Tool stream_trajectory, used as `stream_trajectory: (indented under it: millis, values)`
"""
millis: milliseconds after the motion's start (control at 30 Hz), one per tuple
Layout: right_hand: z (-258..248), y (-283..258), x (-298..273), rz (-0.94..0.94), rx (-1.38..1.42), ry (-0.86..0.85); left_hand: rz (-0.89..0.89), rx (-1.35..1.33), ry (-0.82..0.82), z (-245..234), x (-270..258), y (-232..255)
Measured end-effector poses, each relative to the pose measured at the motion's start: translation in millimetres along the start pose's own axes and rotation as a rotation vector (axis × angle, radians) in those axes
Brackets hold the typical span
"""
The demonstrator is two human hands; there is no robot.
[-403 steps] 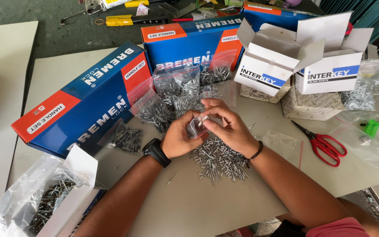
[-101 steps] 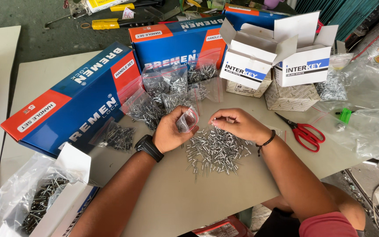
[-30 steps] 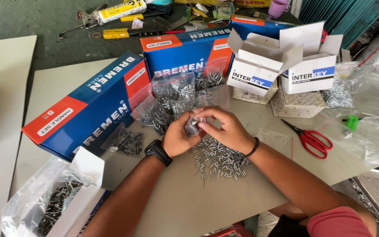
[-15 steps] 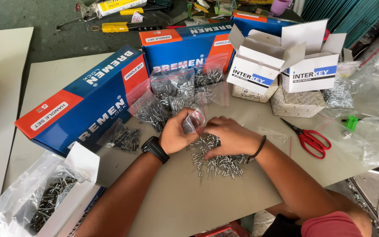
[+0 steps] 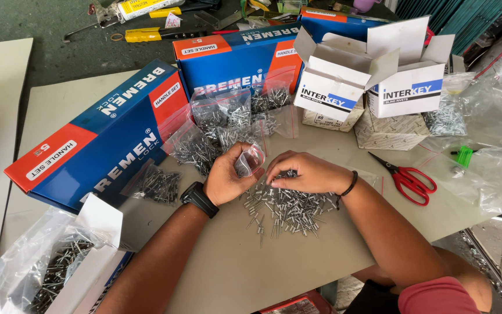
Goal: The person picks individual metal rivets from a pile on a workbench and places them into a small clear plastic bag. The person then seals the bag and continues to add more rivets from the pile into the same bag.
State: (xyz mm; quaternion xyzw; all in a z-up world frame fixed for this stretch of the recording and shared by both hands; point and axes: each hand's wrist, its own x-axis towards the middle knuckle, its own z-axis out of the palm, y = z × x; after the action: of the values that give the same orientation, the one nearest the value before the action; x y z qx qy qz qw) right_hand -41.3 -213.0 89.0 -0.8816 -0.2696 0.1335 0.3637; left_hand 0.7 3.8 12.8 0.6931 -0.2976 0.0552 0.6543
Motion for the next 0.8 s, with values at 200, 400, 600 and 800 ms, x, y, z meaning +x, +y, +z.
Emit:
stream_trajectory:
  millis: [200,400,600,800]
  values:
    - [-10.7,8.4,-0.7,0.113,0.211,-0.001,0.005,-0.009,-0.005,-0.2,-1.6,-3.9]
    - [-7.4,27.7,-0.5,0.163,0.411,0.103,0.011,0.004,0.001,-1.1,-0.7,-1.4]
    - [-7.9,29.0,0.6,0.181,0.42,0.138,0.013,-0.016,0.006,0.7,-1.6,-4.4]
    - [-2.5,31.7,7.3,0.073,0.454,0.417,0.022,0.006,0.001,0.4,-1.6,0.7]
